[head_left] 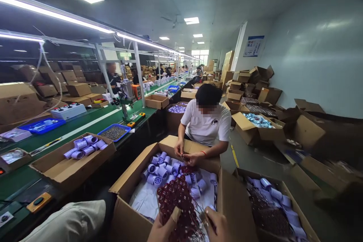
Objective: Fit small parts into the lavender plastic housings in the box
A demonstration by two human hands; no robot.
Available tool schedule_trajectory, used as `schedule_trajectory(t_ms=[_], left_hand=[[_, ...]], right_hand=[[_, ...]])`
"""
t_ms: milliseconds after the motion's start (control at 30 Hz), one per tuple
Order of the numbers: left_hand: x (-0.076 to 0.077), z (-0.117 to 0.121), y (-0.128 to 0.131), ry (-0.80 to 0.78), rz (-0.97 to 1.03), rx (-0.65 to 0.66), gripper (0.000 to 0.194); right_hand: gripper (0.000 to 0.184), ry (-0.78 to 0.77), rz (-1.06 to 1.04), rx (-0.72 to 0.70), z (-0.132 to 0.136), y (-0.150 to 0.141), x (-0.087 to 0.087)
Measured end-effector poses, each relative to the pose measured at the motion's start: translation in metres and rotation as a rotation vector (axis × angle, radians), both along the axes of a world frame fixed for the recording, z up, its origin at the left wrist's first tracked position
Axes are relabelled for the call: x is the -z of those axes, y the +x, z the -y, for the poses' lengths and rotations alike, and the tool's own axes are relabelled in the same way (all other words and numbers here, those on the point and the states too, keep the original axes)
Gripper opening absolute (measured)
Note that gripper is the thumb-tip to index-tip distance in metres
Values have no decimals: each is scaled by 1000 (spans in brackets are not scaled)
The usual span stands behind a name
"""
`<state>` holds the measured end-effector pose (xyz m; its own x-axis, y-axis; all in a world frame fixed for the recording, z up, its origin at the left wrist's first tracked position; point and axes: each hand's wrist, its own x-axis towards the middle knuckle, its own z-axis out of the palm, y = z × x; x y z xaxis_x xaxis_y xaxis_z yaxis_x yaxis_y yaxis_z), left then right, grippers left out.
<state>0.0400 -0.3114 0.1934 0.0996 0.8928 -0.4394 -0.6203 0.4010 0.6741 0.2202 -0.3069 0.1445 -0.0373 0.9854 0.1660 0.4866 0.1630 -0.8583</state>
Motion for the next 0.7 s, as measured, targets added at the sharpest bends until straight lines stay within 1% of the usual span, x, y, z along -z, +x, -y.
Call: schedule_trajectory(t_ms=[100,167,233,300,333,400,533,600,633,700], left_hand=[[-15,3,-4,-23,-42,9,55],[-21,2,-8,-46,-76,26,57],[-24,0,-13,-73,-112,70,55],[-25,-3,-17,-91,-152,117,52],[-25,-5,-19,-97,-170,137,51],[-24,-11,-22,-111,-200,176,51],[-18,-21,-20,-138,-252,280,52],[-14,-25,-16,-138,-285,356,45],[-11,-25,-14,-137,-298,396,41],[-6,-26,-10,-145,-315,475,36]], right_hand=[[38,-80,-23,84,11,2,-11],[40,-148,-60,116,20,6,-16],[41,-207,-101,157,30,11,-15],[40,-246,-142,209,42,18,-6],[40,-260,-173,239,50,20,1],[37,-292,-268,318,67,22,20],[42,-344,-471,538,107,19,74],[41,-423,-470,656,130,24,97],[39,-485,-434,734,144,31,105],[34,-625,-305,945,175,54,112]])
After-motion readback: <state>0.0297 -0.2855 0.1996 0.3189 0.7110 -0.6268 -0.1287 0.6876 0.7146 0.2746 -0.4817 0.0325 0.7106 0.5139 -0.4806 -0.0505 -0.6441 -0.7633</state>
